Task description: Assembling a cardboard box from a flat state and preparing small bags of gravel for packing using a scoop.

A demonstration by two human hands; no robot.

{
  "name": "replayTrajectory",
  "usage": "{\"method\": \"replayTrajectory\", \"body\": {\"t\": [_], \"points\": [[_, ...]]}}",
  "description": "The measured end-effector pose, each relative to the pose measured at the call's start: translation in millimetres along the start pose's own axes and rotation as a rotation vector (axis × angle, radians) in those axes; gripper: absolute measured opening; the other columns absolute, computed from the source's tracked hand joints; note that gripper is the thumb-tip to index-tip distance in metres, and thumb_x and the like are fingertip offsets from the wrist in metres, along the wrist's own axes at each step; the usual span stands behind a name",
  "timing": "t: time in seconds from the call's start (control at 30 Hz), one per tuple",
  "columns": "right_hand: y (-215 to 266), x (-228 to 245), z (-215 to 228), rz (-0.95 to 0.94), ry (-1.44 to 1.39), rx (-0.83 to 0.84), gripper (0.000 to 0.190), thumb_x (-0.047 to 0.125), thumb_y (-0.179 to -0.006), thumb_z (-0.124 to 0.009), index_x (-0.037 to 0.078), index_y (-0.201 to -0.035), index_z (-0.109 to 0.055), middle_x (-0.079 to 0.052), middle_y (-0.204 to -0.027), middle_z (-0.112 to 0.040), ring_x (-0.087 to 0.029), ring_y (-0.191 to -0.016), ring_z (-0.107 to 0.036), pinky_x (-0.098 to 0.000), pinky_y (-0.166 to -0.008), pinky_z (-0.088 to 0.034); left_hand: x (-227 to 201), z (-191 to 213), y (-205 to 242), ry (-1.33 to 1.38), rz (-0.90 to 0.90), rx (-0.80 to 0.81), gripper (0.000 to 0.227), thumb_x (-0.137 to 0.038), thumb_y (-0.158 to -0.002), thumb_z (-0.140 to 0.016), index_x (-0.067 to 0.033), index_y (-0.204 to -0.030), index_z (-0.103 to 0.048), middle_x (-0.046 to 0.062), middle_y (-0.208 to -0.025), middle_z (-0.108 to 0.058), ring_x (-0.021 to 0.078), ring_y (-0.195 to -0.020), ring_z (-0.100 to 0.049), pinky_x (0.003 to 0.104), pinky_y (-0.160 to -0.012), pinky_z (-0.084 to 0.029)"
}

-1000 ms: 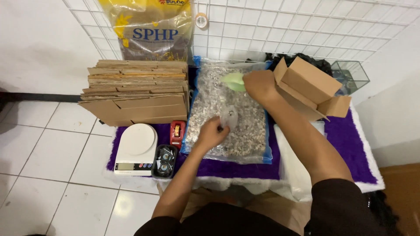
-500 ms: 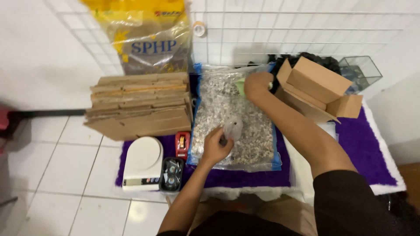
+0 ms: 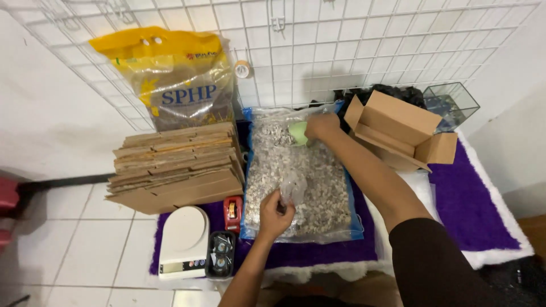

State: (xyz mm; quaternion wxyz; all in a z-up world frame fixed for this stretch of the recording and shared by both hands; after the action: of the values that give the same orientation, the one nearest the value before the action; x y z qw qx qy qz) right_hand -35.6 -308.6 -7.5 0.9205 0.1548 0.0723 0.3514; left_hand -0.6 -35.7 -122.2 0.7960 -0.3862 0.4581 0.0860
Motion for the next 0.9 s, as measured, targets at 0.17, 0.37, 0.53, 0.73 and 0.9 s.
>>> {"method": "replayTrajectory", "body": {"t": [0.17, 0.37, 0.53, 0.73, 0.9], "points": [[-72.8, -21.9, -52.7, -0.061, -0.123, 0.095, 0.038, 0.03, -0.083, -0.059, 0.006, -0.104, -0.079, -0.011, -0.094, -0.079, -0.034, -0.1, -0.074, -0.0534, -0.091, -0.052, 4.3, -1.3, 0.7, 0.025, 0.029, 0.024, 0.016, -0.008, -0.074, -0.07, -0.0102, -0.072, -0.054, 0.014, -0.058, -0.054, 0.0346, -0.056, -0.059, 0.039, -0.053, -0.047], [-106.4, -23.7, -81.7, -0.104, -0.196, 0.121, 0.043, 0.029, -0.087, -0.06, -0.002, -0.114, -0.073, -0.014, -0.103, -0.076, -0.035, -0.1, -0.072, -0.056, -0.088, -0.054, -5.2, 0.0, -3.4, 0.018, 0.019, 0.013, 0.017, -0.007, -0.074, -0.07, -0.0092, -0.071, -0.053, 0.015, -0.057, -0.053, 0.0369, -0.055, -0.058, 0.04, -0.052, -0.046], [-106.3, -30.3, -81.0, -0.096, -0.314, 0.184, 0.031, 0.024, -0.085, -0.06, -0.002, -0.096, -0.073, -0.011, -0.066, -0.071, -0.033, -0.061, -0.072, -0.0508, -0.061, -0.055, -3.3, 0.8, -0.6, 0.023, 0.03, 0.006, 0.015, -0.006, -0.073, -0.069, -0.0095, -0.071, -0.054, 0.015, -0.057, -0.054, 0.0368, -0.056, -0.059, 0.041, -0.052, -0.047], [-92.4, -6.4, -25.9, -0.121, -0.094, 0.375, 0.043, 0.03, -0.083, -0.067, 0.003, -0.116, -0.074, -0.01, -0.083, -0.077, -0.025, -0.071, -0.077, -0.0452, -0.078, -0.058, 0.9, 3.7, 3.3, 0.023, 0.017, -0.026, 0.016, -0.006, -0.072, -0.068, -0.009, -0.07, -0.053, 0.016, -0.058, -0.053, 0.0383, -0.055, -0.057, 0.04, -0.051, -0.045], [-133.4, 0.1, -90.0, -0.183, -0.479, 0.352, 0.05, 0.022, -0.098, -0.049, -0.008, -0.137, -0.054, -0.023, -0.09, -0.066, -0.028, -0.059, -0.069, -0.0441, -0.055, -0.059, 6.5, 2.7, 4.0, 0.018, 0.012, -0.03, 0.018, -0.007, -0.072, -0.069, -0.01, -0.07, -0.051, 0.015, -0.058, -0.052, 0.0385, -0.055, -0.057, 0.041, -0.051, -0.044]]}}
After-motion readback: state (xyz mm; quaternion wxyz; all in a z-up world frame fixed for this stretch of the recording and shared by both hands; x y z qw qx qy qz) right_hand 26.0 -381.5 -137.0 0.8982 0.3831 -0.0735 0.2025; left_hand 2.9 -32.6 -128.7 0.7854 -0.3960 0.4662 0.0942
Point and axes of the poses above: each hand's wrist, its own y-axis away from the middle knuckle, its own z-axis out of the back of the hand, x = y × z, the point moved 2 cm from there along -y, towards the middle knuckle
